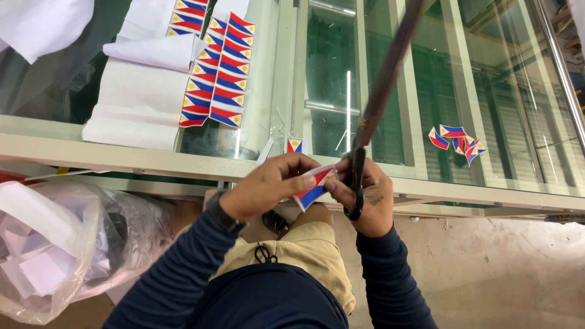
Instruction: The person uses large scissors to cut individual Philippine flag stickers from a printed sheet. The person holds the sheet with one hand and cuts along the edges with the other, placing finished pieces on the glass table.
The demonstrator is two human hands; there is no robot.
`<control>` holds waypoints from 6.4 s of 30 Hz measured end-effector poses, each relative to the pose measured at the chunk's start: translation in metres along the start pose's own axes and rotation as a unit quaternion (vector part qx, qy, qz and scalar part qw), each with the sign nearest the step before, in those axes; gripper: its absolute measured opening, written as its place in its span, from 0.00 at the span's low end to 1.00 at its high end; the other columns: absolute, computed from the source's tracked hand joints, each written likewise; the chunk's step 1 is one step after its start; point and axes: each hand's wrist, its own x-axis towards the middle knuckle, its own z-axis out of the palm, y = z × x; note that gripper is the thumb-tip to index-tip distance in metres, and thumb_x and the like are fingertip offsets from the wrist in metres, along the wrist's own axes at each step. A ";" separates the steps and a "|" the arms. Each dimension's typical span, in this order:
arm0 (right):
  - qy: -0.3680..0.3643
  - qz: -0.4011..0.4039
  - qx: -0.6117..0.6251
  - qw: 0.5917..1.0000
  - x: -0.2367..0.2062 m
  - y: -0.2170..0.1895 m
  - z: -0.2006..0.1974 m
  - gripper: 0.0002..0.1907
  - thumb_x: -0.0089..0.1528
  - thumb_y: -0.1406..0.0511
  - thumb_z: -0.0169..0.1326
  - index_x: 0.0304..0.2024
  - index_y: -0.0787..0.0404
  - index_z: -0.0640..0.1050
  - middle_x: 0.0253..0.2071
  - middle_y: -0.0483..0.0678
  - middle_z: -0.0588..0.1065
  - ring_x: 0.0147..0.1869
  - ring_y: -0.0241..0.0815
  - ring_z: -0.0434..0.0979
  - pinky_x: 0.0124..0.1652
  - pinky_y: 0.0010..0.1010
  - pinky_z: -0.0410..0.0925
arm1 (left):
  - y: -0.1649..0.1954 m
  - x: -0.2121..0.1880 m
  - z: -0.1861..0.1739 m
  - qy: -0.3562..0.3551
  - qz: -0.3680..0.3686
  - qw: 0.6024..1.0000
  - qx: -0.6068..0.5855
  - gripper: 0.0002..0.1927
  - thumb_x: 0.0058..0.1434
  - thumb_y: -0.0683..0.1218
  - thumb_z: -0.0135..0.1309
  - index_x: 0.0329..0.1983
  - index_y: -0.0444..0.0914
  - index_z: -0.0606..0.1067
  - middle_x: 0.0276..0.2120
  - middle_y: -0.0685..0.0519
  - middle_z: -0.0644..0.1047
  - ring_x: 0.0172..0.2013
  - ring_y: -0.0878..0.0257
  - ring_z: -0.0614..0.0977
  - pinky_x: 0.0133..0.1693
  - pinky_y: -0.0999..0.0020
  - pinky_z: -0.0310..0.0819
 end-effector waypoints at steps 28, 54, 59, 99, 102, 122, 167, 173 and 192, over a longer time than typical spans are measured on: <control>-0.184 0.105 0.061 0.975 -0.088 0.011 -0.005 0.53 0.43 0.29 0.63 0.46 0.67 0.71 0.36 0.50 0.70 0.38 0.42 0.77 0.40 0.33 0.70 | 0.037 0.003 0.053 0.291 0.154 0.934 -0.141 0.18 0.65 0.49 0.59 0.50 0.31 0.72 0.37 0.50 0.81 0.35 0.68 0.81 0.41 0.73 0.80; -0.155 0.067 -0.050 0.984 -0.086 -0.017 -0.001 0.59 0.42 0.21 0.52 0.46 0.68 0.73 0.30 0.49 0.71 0.32 0.41 0.75 0.37 0.33 0.68 | 0.054 -0.002 0.067 0.290 0.228 0.929 -0.022 0.10 0.69 0.45 0.59 0.43 0.35 0.72 0.33 0.58 0.76 0.32 0.77 0.73 0.35 0.80 0.71; -0.155 0.060 -0.062 0.984 -0.087 -0.017 -0.003 0.58 0.43 0.22 0.52 0.44 0.67 0.73 0.28 0.49 0.72 0.32 0.42 0.76 0.38 0.33 0.68 | 0.054 -0.001 0.070 0.282 0.249 0.926 -0.033 0.10 0.69 0.45 0.59 0.42 0.35 0.71 0.33 0.57 0.76 0.32 0.77 0.72 0.34 0.80 0.70; -0.136 0.022 -0.020 0.990 -0.096 -0.004 -0.012 0.46 0.47 0.28 0.59 0.32 0.65 0.72 0.25 0.47 0.70 0.25 0.36 0.73 0.26 0.26 0.64 | 0.065 -0.007 0.083 0.275 0.277 0.920 -0.012 0.12 0.70 0.47 0.56 0.45 0.33 0.70 0.35 0.51 0.79 0.35 0.74 0.79 0.37 0.77 0.78; -0.138 0.027 -0.019 0.990 -0.096 -0.004 -0.013 0.46 0.47 0.29 0.60 0.32 0.64 0.71 0.24 0.47 0.70 0.25 0.36 0.73 0.25 0.26 0.64 | 0.065 -0.007 0.083 0.278 0.263 0.924 -0.026 0.12 0.69 0.46 0.57 0.45 0.33 0.70 0.34 0.51 0.79 0.33 0.74 0.78 0.35 0.78 0.76; -0.137 0.039 -0.003 0.990 -0.098 0.008 -0.017 0.41 0.48 0.34 0.64 0.30 0.64 0.71 0.20 0.45 0.69 0.20 0.33 0.68 0.20 0.25 0.59 | 0.060 -0.007 0.078 0.280 0.258 0.923 -0.055 0.10 0.69 0.45 0.57 0.42 0.34 0.70 0.30 0.56 0.75 0.29 0.76 0.73 0.32 0.80 0.71; -0.210 0.068 -0.131 0.967 -0.081 -0.019 -0.015 0.58 0.44 0.21 0.48 0.45 0.67 0.74 0.27 0.48 0.74 0.33 0.39 0.76 0.37 0.31 0.69 | 0.057 -0.009 0.048 0.369 0.281 0.854 0.234 0.12 0.73 0.49 0.54 0.38 0.36 0.71 0.30 0.55 0.72 0.27 0.71 0.68 0.30 0.73 0.66; -0.200 0.060 -0.144 0.967 -0.082 -0.020 -0.014 0.58 0.45 0.21 0.47 0.45 0.66 0.74 0.27 0.47 0.73 0.33 0.38 0.76 0.38 0.31 0.69 | 0.058 -0.004 0.051 0.365 0.311 0.841 0.248 0.12 0.74 0.47 0.55 0.38 0.36 0.71 0.33 0.55 0.71 0.29 0.69 0.68 0.32 0.72 0.66; -0.164 0.089 -0.085 0.979 -0.089 -0.016 -0.020 0.53 0.43 0.24 0.56 0.39 0.66 0.74 0.26 0.46 0.71 0.31 0.37 0.73 0.33 0.28 0.66 | 0.066 -0.007 0.059 0.336 0.292 0.877 0.181 0.10 0.73 0.45 0.55 0.37 0.36 0.70 0.34 0.56 0.72 0.29 0.73 0.72 0.31 0.75 0.68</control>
